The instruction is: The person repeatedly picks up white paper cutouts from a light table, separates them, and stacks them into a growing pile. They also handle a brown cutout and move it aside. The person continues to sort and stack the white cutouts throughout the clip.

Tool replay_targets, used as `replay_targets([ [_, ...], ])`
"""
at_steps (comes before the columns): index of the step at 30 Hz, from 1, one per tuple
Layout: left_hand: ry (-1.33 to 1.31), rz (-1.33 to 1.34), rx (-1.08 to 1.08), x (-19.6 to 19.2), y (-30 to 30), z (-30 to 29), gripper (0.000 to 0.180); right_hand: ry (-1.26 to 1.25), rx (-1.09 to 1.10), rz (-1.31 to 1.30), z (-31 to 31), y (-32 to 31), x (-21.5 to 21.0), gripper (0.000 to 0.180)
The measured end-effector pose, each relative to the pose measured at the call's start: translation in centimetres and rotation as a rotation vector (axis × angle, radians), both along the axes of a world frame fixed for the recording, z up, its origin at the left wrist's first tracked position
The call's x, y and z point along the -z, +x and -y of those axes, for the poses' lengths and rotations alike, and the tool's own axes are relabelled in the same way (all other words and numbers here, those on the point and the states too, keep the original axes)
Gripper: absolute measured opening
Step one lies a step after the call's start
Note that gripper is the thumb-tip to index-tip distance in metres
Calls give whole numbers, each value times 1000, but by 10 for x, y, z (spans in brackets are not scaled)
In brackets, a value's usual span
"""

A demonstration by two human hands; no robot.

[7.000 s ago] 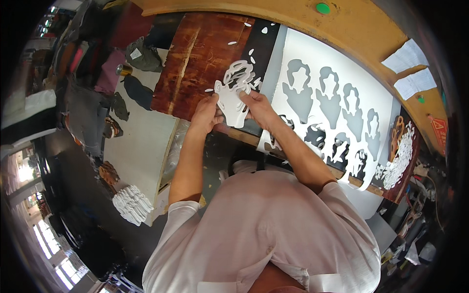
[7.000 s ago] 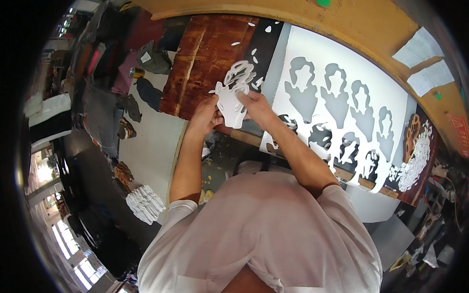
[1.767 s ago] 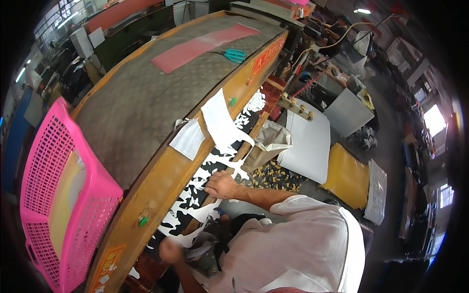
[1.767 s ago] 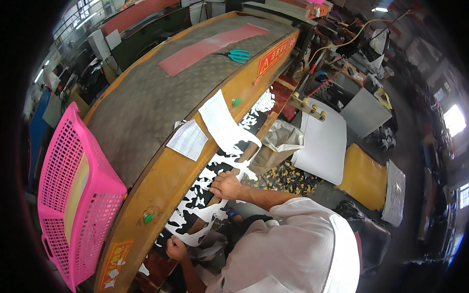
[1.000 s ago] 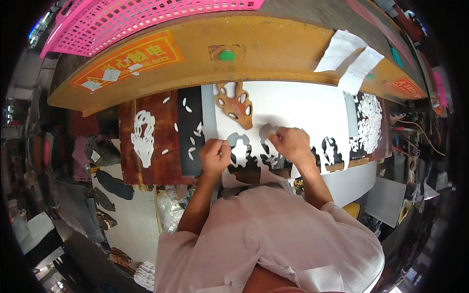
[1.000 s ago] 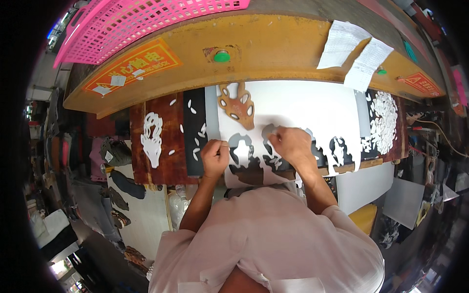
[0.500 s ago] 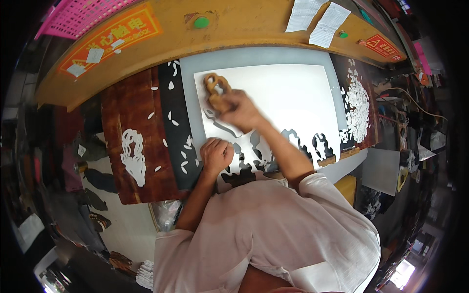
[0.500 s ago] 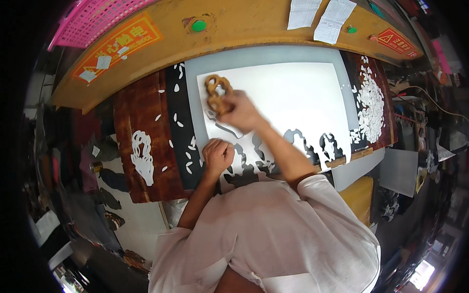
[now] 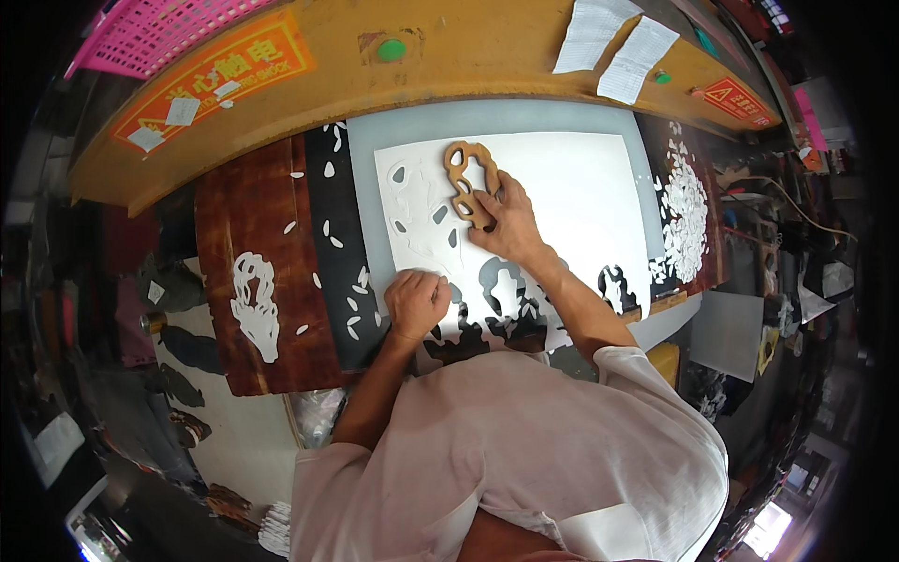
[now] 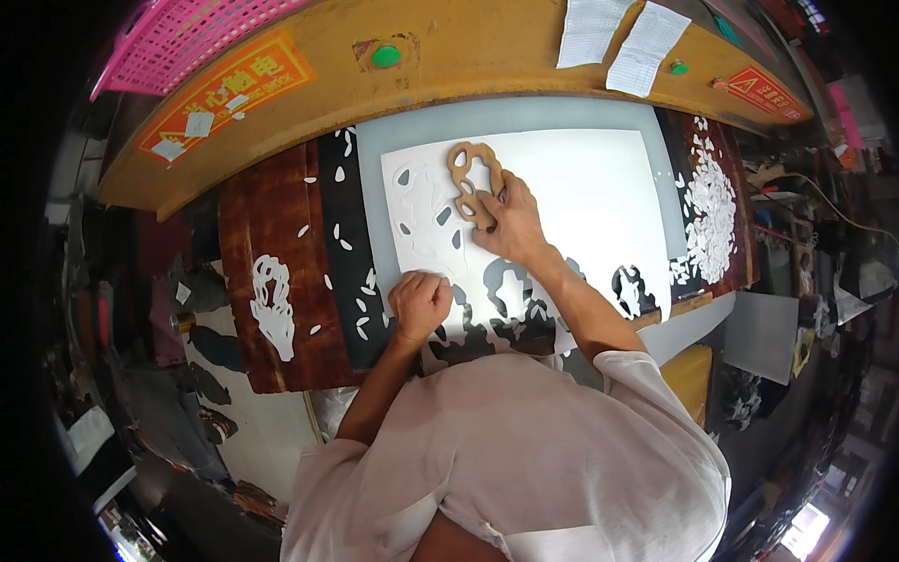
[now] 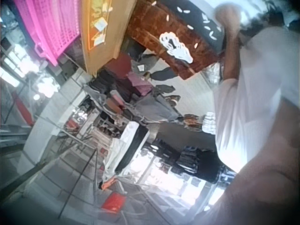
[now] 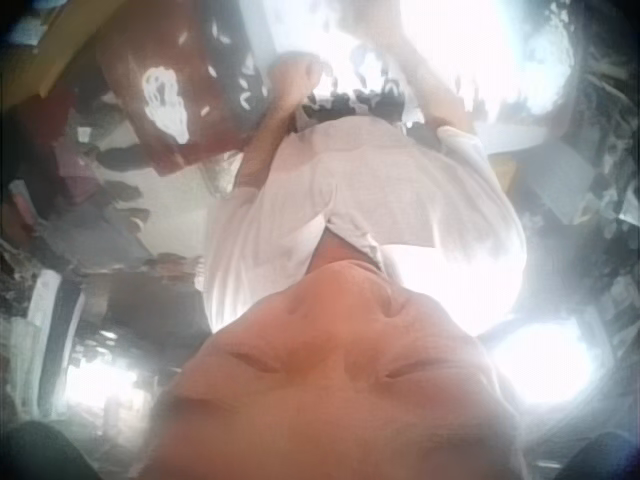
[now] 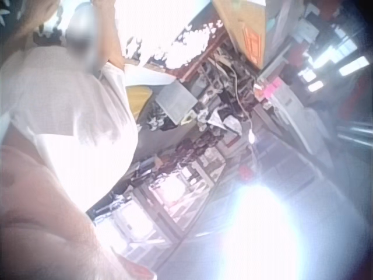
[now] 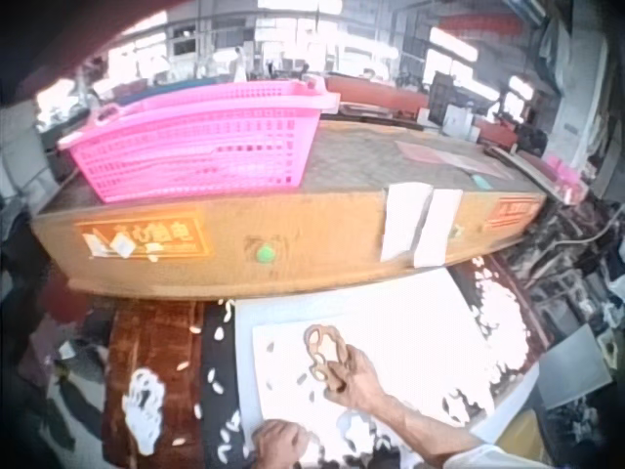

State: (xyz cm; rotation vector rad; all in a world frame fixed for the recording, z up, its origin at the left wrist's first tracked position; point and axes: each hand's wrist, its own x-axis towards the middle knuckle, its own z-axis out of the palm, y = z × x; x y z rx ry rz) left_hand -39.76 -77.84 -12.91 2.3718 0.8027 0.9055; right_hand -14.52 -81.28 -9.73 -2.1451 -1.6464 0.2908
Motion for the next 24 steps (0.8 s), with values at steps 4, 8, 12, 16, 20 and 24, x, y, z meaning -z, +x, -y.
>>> replay_targets([
  [4, 110, -40, -15, 15, 1, 2, 12, 122, -30, 36, 5, 0, 5, 68],
  [8, 196, -6, -43, 26, -1, 4, 13, 197, 73, -107, 34, 3, -5, 67],
  [12, 202, 54, -11, 21, -3, 4, 11, 184, 230, -266, 105, 21, -19, 61],
  [16, 134, 28, -137, 17, -5, 47, 16, 453, 600, -612, 191, 78, -37, 53],
  [20, 222, -85, -74, 31, -14, 138, 19, 1041, 570, -439, 246, 157, -80, 49],
  [24, 316, -190, -217, 54, -19, 154, 23, 843, 692, -321, 275, 161, -76, 42],
])
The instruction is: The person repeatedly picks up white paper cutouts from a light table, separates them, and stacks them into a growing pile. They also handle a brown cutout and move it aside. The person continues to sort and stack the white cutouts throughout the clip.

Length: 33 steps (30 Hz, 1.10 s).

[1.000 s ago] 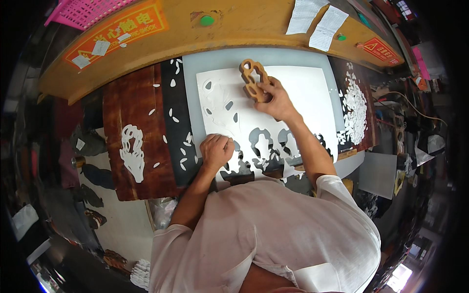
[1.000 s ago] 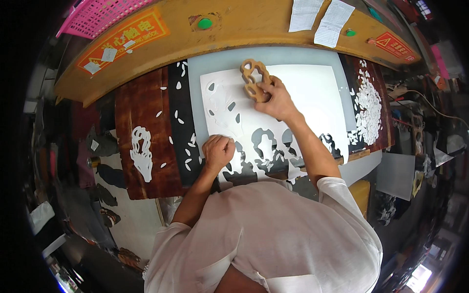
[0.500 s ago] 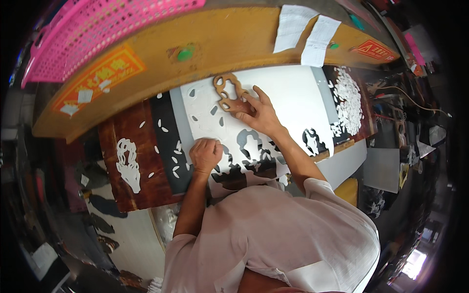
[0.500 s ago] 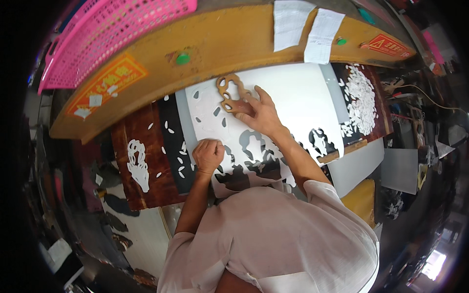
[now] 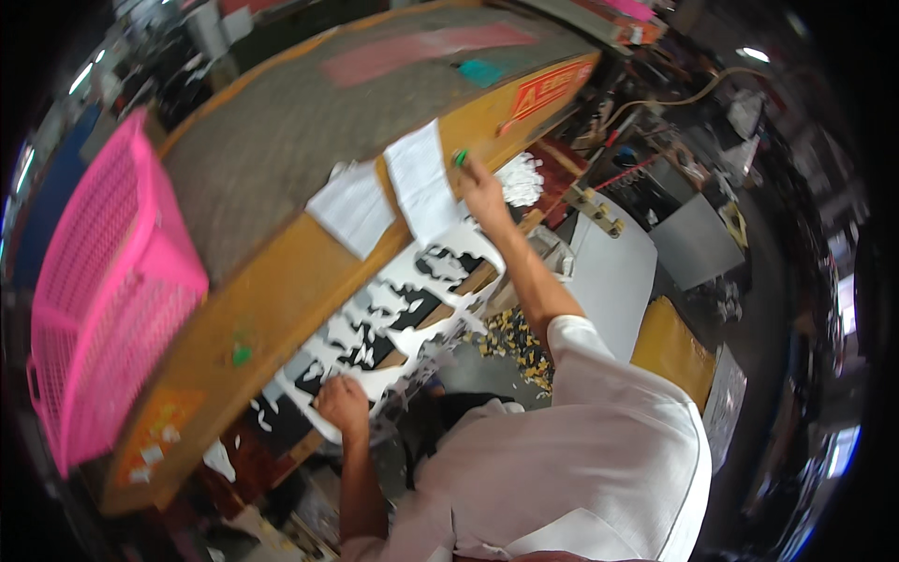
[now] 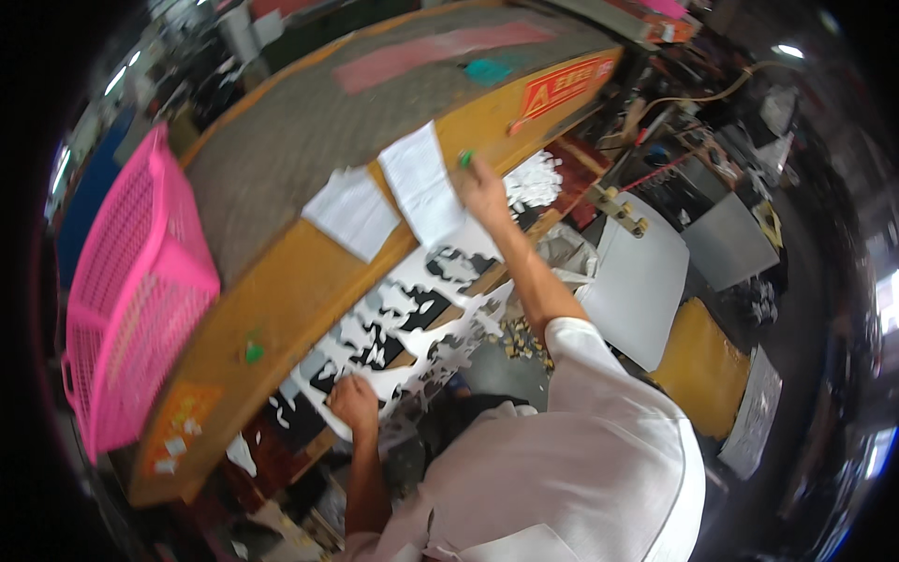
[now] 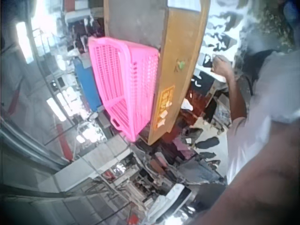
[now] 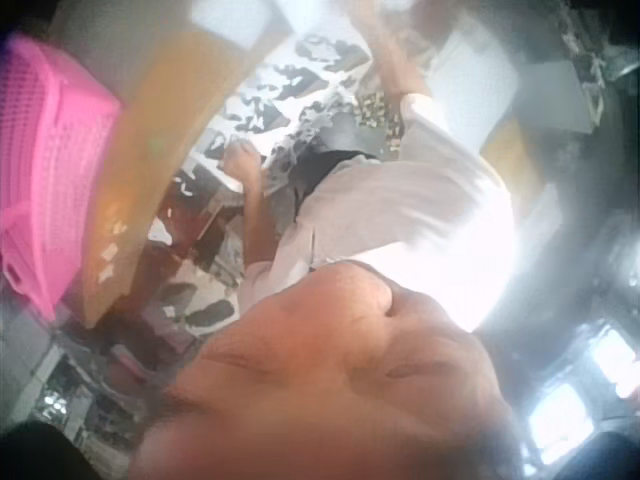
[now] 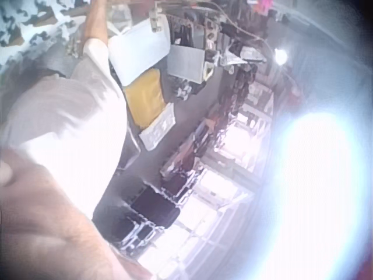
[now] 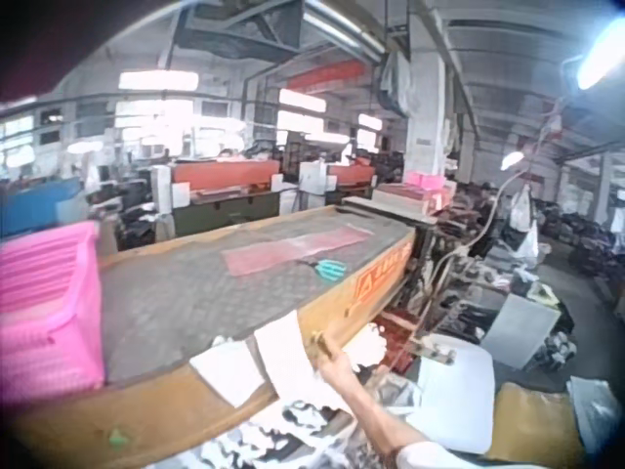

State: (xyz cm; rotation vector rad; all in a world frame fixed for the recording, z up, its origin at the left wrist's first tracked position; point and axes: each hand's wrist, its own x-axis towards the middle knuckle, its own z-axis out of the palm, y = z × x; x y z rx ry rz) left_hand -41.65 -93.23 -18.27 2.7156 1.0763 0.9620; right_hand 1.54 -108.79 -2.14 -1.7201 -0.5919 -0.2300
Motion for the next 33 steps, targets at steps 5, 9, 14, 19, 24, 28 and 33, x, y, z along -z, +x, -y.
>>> replay_targets([
  [5, 36, -24, -27, 19, 3, -12, 24, -459, -303, -55, 23, -101, 83, 34],
  [9, 27, 26, 6, 17, 4, -11, 26, -679, -514, 570, 12, -160, 129, 23],
  [14, -1, 88, 24, 19, 5, -13, 28, -585, -393, 546, 12, -169, 140, 31],
  [19, -114, 140, 54, 35, 2, -18, 14, -372, -427, 436, 10, -163, 156, 19],
  [24, -126, 107, 29, 0, -5, 0, 11, -639, -425, 460, 25, -176, 123, 27],
  [28, -250, 182, 55, -50, -9, 13, 25, -803, -614, -138, 17, -175, 60, 27],
  [33, -328, 143, 55, -71, 44, -54, 27, -699, -546, 273, -134, -163, 45, 67],
])
